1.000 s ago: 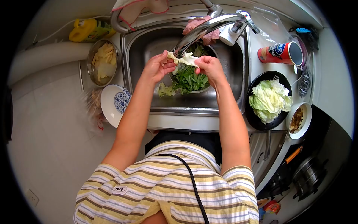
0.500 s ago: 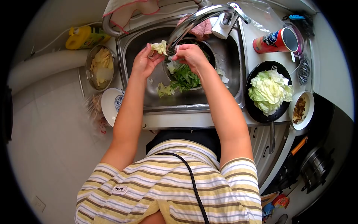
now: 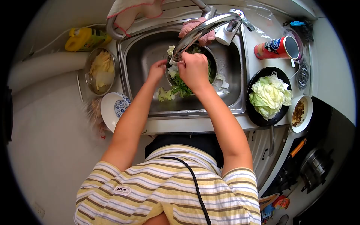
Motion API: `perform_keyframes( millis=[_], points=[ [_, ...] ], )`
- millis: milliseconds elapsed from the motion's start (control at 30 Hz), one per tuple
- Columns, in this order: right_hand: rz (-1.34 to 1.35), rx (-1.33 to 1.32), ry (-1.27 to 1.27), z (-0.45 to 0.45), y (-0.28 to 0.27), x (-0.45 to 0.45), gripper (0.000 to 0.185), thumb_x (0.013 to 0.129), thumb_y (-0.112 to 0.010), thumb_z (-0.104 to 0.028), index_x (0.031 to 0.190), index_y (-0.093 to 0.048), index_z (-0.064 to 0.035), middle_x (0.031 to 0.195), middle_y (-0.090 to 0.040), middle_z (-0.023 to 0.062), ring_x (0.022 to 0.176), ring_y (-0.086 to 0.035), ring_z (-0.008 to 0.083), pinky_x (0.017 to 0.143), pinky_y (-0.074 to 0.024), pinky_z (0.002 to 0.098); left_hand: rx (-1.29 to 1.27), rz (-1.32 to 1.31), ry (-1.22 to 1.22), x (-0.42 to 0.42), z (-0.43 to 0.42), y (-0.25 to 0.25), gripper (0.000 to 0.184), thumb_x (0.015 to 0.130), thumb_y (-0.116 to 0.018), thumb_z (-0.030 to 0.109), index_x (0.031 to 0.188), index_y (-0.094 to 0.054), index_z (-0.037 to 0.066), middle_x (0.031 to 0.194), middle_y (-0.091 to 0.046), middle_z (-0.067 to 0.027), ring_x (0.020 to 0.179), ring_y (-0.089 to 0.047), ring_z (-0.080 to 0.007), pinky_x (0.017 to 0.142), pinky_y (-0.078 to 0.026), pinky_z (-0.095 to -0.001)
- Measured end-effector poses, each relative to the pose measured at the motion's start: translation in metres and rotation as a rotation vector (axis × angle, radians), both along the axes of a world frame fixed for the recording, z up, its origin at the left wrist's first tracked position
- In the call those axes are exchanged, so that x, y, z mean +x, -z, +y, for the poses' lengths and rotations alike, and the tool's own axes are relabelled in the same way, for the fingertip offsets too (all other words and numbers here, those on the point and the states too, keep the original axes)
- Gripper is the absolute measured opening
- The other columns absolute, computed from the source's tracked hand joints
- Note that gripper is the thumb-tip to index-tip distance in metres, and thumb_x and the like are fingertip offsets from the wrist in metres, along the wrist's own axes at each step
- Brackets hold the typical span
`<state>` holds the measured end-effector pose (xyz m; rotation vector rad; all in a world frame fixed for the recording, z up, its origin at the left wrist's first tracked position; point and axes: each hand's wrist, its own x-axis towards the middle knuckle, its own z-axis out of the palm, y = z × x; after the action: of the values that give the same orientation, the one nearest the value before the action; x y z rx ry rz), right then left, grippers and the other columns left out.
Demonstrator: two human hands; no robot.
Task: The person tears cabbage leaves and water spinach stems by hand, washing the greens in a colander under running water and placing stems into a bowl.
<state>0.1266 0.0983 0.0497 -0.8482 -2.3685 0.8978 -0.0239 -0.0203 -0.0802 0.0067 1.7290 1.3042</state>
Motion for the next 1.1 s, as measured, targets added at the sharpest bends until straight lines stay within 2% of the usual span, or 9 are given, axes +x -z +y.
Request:
perform_keyframes(
  millis=[67,200,267,367,433,633,767,867,1100],
  points=[
    [0.071,0.093,0.01,-0.006,-0.013,0.012,0.009,0.065,-0.064,-0.008,0.071,-0.057,-0.0087,0.065,-0.055,0.0078,0.07,-0.054,0.0276,0.079,-0.04,0.0419,-0.37,0.893,0.743,0.007,0.0,0.018,0.03,0.081,-0.051,0.009,0.11,-0.055,0.004,0.108,-0.059,-0.015,0.095,-0.057,-0.028,0.079,-0.047,-0.0402],
    [0.135,0.161,0.034,-0.01,0.0,0.017,0.01,0.067,-0.063,-0.006,0.075,-0.057,-0.0082,0.068,-0.055,0.0071,0.073,-0.054,0.0246,0.085,-0.0376,0.0423,-0.589,1.114,1.001,0.032,0.026,0.018,0.018,0.077,-0.053,0.01,0.092,-0.061,0.005,0.1,-0.06,-0.0136,0.092,-0.057,-0.0288,0.075,-0.05,-0.0397],
    [0.132,0.111,0.044,-0.007,0.006,0.009,0.01,0.068,-0.063,-0.006,0.077,-0.058,-0.0073,0.07,-0.056,0.0074,0.071,-0.055,0.0238,0.082,-0.0403,0.0396,-0.582,1.167,1.076,0.035,0.027,0.039,0.016,0.078,-0.054,0.011,0.091,-0.062,0.006,0.1,-0.06,-0.0129,0.093,-0.057,-0.0278,0.073,-0.05,-0.0385],
    [0.263,-0.791,0.208,-0.015,0.018,0.007,0.009,0.078,-0.063,-0.009,0.08,-0.058,-0.0014,0.075,-0.061,0.0021,0.073,-0.056,0.0074,0.067,-0.0443,0.0229,-0.657,1.005,0.982,0.037,0.019,0.032,0.017,0.078,-0.056,0.014,0.092,-0.063,0.008,0.098,-0.062,-0.0106,0.091,-0.059,-0.0266,0.071,-0.051,-0.0353],
    [0.465,-1.246,0.28,-0.013,0.022,0.015,0.01,0.08,-0.061,-0.009,0.085,-0.058,-0.0004,0.08,-0.061,0.0034,0.075,-0.058,0.011,0.068,-0.0452,0.0245,-0.664,1.145,1.251,0.031,0.017,0.027,0.018,0.074,-0.059,0.016,0.089,-0.065,0.008,0.094,-0.063,-0.0096,0.088,-0.061,-0.0272,0.07,-0.051,-0.0373],
    [0.624,-1.613,0.266,-0.011,0.03,0.05,0.01,0.082,-0.059,-0.006,0.091,-0.055,-0.0024,0.093,-0.06,0.0079,0.084,-0.061,0.0203,0.08,-0.0506,0.0379,-0.377,0.725,0.731,0.006,0.0,0.024,0.015,0.068,-0.06,0.008,0.082,-0.066,0.007,0.077,-0.066,-0.0111,0.076,-0.063,-0.023,0.066,-0.049,-0.0328],
    [0.419,-1.269,0.288,-0.011,0.022,0.053,0.011,0.076,-0.063,-0.001,0.084,-0.057,-0.0011,0.093,-0.061,0.0089,0.078,-0.061,0.0217,0.072,-0.0493,0.0329,-0.086,0.369,0.437,-0.004,-0.007,0.001,0.013,0.073,-0.063,0.005,0.086,-0.062,0.004,0.078,-0.064,-0.0046,0.075,-0.061,-0.0151,0.067,-0.049,-0.0305],
    [0.064,0.085,0.169,-0.014,0.003,0.058,0.016,0.065,-0.061,-0.001,0.08,-0.057,-0.0024,0.09,-0.061,0.0103,0.085,-0.057,0.0289,0.081,-0.0433,0.043,0.315,-0.301,0.115,-0.001,-0.002,-0.013,0.015,0.082,-0.057,0.006,0.096,-0.053,0.006,0.097,-0.06,-0.0078,0.089,-0.059,-0.0184,0.078,-0.048,-0.032],
    [-0.156,0.399,-0.091,-0.028,0.032,0.097,0.016,0.068,-0.054,-0.006,0.084,-0.057,-0.0024,0.099,-0.06,0.0106,0.095,-0.056,0.0264,0.089,-0.0377,0.0526,0.427,-0.467,0.075,0.018,0.044,-0.029,0.029,0.084,-0.051,0.003,0.113,-0.049,0.003,0.104,-0.059,-0.0165,0.09,-0.06,-0.0262,0.081,-0.051,-0.0386]
  ],
)
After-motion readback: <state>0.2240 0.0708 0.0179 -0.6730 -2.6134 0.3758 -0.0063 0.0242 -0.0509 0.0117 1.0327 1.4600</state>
